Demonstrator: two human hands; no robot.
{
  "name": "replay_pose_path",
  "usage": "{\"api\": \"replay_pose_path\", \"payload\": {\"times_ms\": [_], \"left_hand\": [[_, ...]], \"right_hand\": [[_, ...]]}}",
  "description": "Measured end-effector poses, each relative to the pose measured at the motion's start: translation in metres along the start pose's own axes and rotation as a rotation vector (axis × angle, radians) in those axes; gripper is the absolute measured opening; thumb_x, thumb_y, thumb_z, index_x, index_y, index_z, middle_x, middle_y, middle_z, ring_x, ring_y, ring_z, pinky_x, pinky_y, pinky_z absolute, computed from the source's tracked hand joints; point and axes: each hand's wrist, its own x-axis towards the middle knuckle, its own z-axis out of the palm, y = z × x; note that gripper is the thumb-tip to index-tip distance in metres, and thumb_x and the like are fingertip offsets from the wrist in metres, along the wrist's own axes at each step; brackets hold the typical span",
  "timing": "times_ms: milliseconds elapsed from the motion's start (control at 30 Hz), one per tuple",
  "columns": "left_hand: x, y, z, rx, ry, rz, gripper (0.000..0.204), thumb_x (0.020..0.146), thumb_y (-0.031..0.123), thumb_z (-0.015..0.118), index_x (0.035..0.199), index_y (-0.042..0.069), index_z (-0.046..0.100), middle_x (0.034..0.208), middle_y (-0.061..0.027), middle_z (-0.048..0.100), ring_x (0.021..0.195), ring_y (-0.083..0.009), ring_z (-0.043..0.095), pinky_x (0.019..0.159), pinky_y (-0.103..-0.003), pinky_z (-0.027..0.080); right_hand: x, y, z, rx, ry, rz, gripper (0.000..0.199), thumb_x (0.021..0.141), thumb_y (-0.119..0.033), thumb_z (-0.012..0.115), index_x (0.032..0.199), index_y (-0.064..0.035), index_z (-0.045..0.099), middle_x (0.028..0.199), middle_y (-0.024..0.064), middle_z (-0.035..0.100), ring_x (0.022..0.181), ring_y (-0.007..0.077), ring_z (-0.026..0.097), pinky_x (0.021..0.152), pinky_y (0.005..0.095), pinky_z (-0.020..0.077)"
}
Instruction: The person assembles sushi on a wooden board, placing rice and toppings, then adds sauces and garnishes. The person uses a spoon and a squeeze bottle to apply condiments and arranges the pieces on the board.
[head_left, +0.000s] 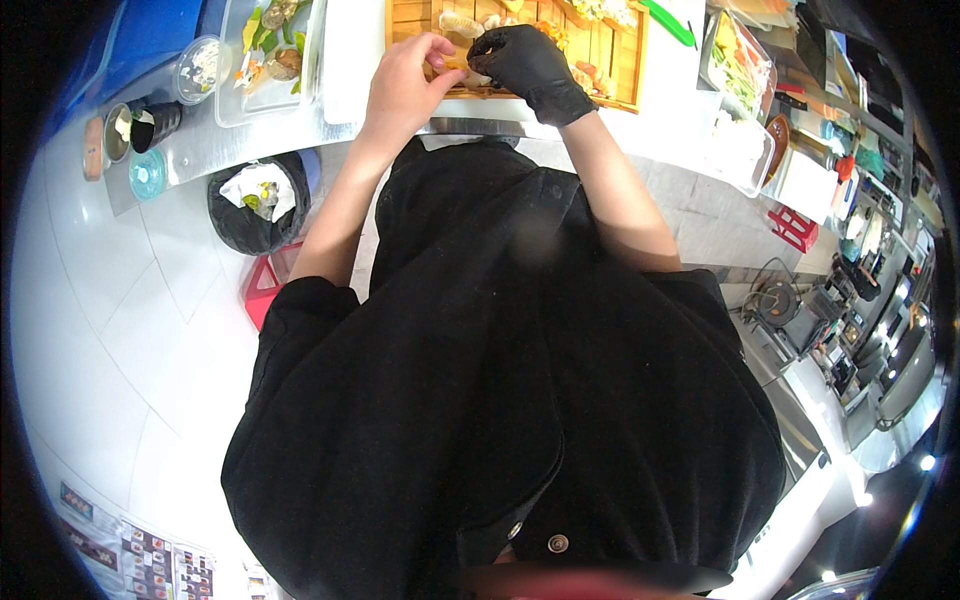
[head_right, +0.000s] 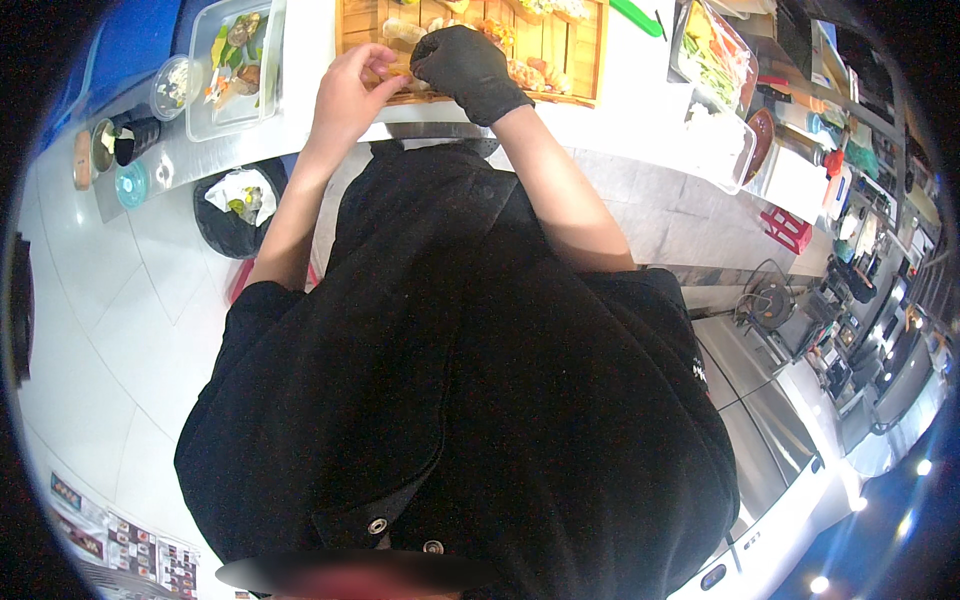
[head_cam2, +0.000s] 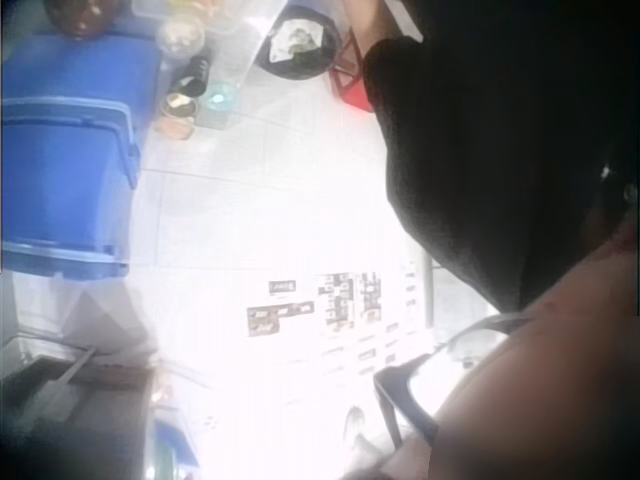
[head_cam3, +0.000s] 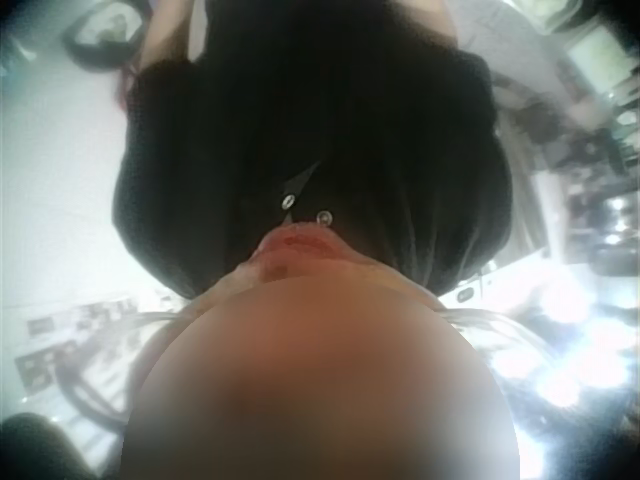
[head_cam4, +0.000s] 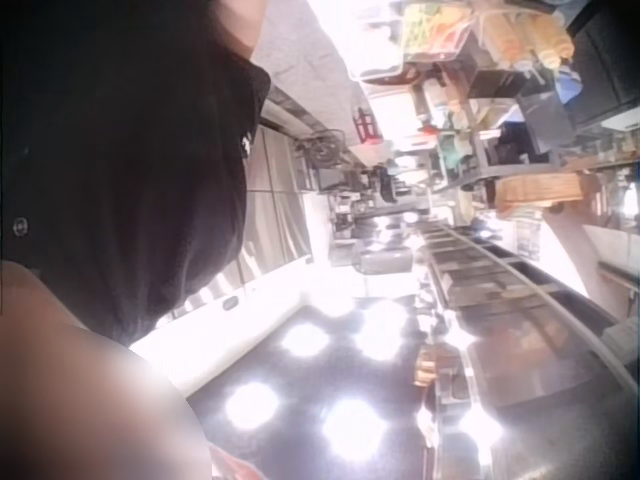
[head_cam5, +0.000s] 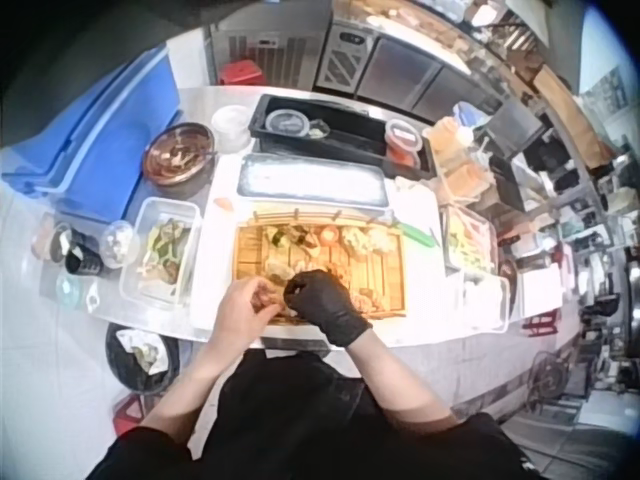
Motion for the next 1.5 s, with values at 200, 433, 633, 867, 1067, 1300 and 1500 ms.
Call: {"api": "replay_pose_path", "payload": {"times_ms": [200,433,633,867,1067,1300,1500], "left_hand": [[-0.004,-0.007,-0.004,0.016,-0.003,-0.006,0.022,0.081,0.02,0.079,0.098,0.007,0.073,0.084,-0.0073,0.067,0.088,-0.0268,0.063,0.079,-0.038,0.05],[-0.001,-0.001,-0.003,0.062,-0.001,0.077,0.022,0.082,0.022,0.079,0.098,0.008,0.074,0.084,-0.0073,0.066,0.087,-0.0272,0.062,0.08,-0.038,0.049],[-0.014,-0.007,-0.027,-0.003,0.104,-0.027,0.028,0.081,0.023,0.08,0.105,0.01,0.072,0.085,-0.0049,0.065,0.084,-0.0228,0.061,0.077,-0.035,0.048],[-0.075,-0.038,-0.067,-0.073,0.261,-0.311,0.023,0.088,0.019,0.076,0.109,0.011,0.073,0.082,0.0019,0.063,0.072,-0.0081,0.051,0.066,-0.024,0.044],[-0.161,-0.061,-0.072,-0.241,0.117,-0.616,0.026,0.093,0.027,0.07,0.111,0.008,0.071,0.09,-0.006,0.07,0.074,-0.0157,0.061,0.071,-0.03,0.05],[-0.213,-0.109,-0.088,0.045,-0.013,-0.763,0.04,0.09,0.039,0.071,0.112,0.006,0.07,0.104,-0.0179,0.07,0.087,-0.0292,0.067,0.08,-0.039,0.053],[-0.184,-0.183,-0.238,0.372,0.756,-0.737,0.063,0.085,0.04,0.075,0.127,-0.004,0.057,0.114,-0.0247,0.064,0.107,-0.041,0.061,0.09,-0.048,0.049]], "right_hand": [[-0.008,0.003,-0.005,0.055,0.034,-0.02,0.029,0.079,-0.035,0.068,0.096,-0.0146,0.079,0.092,0.0127,0.075,0.083,0.0327,0.072,0.078,0.0425,0.0566],[-0.01,0.004,-0.007,0.04,0.068,-0.118,0.028,0.081,-0.036,0.068,0.094,-0.0139,0.079,0.091,0.0135,0.074,0.083,0.0334,0.071,0.077,0.0422,0.0565],[-0.026,0.022,-0.042,-0.14,0.202,-0.511,0.02,0.082,-0.017,0.069,0.099,-0.0111,0.077,0.098,0.0101,0.074,0.085,0.0268,0.072,0.078,0.0366,0.0577],[-0.06,0.02,-0.071,0.073,0.015,-0.116,0.03,0.074,0.0,0.072,0.103,-0.0073,0.073,0.095,0.0083,0.072,0.083,0.0252,0.07,0.071,0.0339,0.0554],[-0.023,-0.087,-0.021,0.574,-0.292,0.028,0.025,0.1,-0.022,0.054,0.101,-0.0054,0.073,0.08,0.0003,0.065,0.06,0.0062,0.051,0.055,0.022,0.0388],[0.069,-0.299,0.066,0.679,-0.398,-0.415,0.024,0.097,-0.022,0.061,0.105,-0.0023,0.072,0.087,0.0014,0.067,0.071,0.0098,0.057,0.068,0.0257,0.0455],[0.141,-0.434,0.146,0.286,-0.17,-0.748,0.028,0.095,-0.025,0.062,0.105,-0.0006,0.07,0.094,0.013,0.071,0.088,0.0231,0.065,0.079,0.0351,0.0506]]}}
